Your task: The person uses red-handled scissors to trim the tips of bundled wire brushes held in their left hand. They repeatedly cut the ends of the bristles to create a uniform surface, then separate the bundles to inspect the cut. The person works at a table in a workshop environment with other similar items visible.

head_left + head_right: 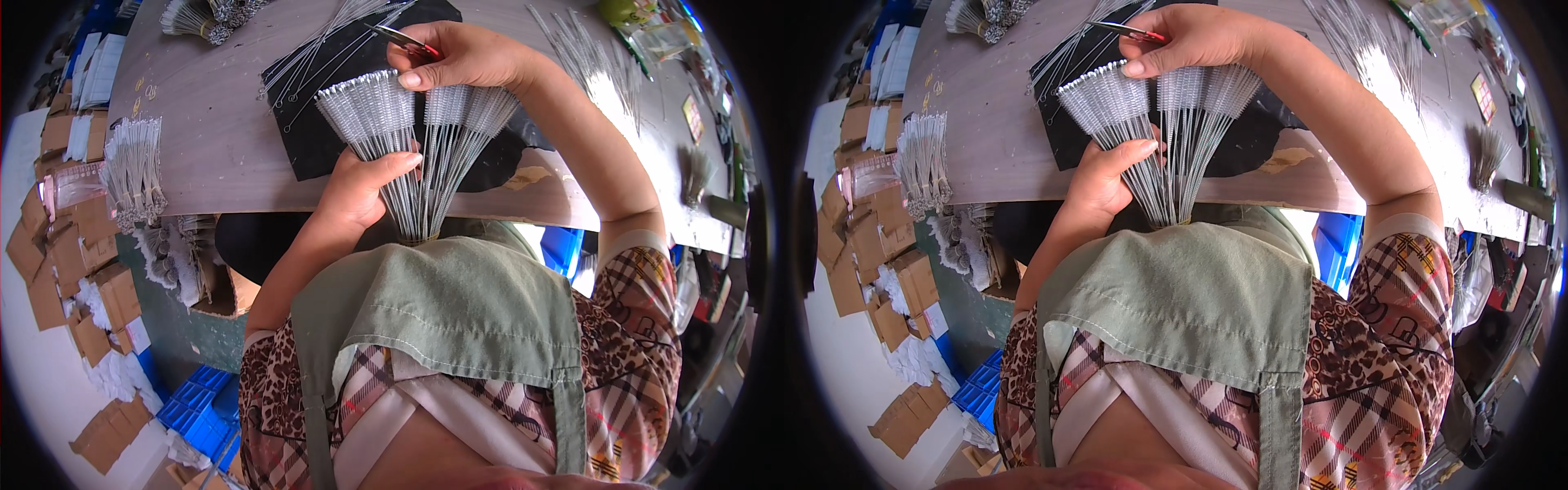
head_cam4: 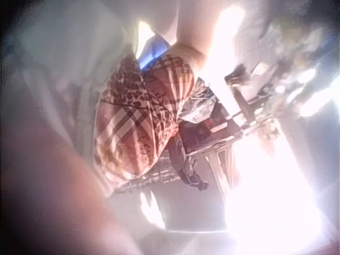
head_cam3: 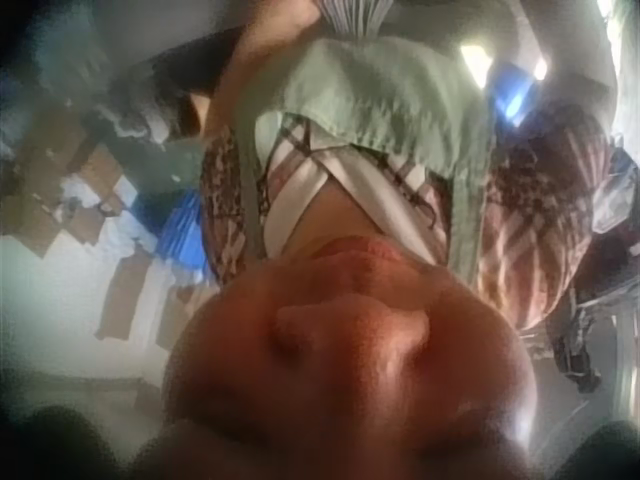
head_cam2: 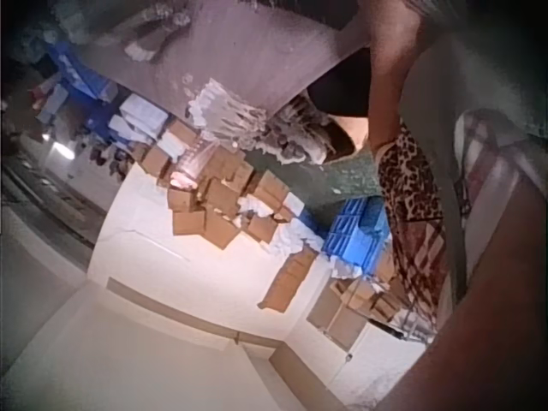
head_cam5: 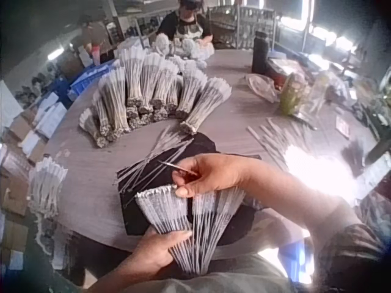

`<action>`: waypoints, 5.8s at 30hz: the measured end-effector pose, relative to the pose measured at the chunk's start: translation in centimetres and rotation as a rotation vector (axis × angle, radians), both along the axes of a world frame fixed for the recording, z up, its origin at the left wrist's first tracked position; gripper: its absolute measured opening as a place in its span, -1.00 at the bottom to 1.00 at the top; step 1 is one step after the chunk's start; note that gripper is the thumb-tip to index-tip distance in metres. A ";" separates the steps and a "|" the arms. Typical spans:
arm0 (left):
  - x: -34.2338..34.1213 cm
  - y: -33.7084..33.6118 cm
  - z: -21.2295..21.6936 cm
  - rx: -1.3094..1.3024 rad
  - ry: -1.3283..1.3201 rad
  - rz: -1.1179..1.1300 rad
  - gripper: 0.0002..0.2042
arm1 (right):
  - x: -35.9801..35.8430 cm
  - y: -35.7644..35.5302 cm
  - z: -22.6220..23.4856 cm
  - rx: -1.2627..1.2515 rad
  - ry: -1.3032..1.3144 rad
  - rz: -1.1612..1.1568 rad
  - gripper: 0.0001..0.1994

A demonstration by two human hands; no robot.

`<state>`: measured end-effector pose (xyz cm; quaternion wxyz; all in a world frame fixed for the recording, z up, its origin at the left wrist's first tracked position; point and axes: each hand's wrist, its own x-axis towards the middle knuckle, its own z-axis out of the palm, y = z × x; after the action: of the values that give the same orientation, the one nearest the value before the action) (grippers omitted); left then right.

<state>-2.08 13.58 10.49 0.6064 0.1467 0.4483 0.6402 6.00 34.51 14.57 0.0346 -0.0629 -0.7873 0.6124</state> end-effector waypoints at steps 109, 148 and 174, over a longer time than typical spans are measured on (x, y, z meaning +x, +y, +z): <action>1.1 -0.2 1.2 -0.061 -0.006 0.095 -0.80 | 1.5 0.0 0.0 -0.247 0.094 0.076 -0.75; 1.3 0.6 1.9 -0.063 -0.062 0.051 -0.73 | 1.7 1.1 -1.3 -0.223 0.087 0.150 -0.72; 1.7 1.0 1.8 -0.034 -0.011 0.056 -0.73 | 0.7 2.9 -1.2 -0.062 0.050 0.000 -0.42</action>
<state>-0.43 14.57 12.33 0.5931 0.1204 0.4596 0.6500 6.67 37.38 13.37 0.0522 -0.0488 -0.7670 0.6377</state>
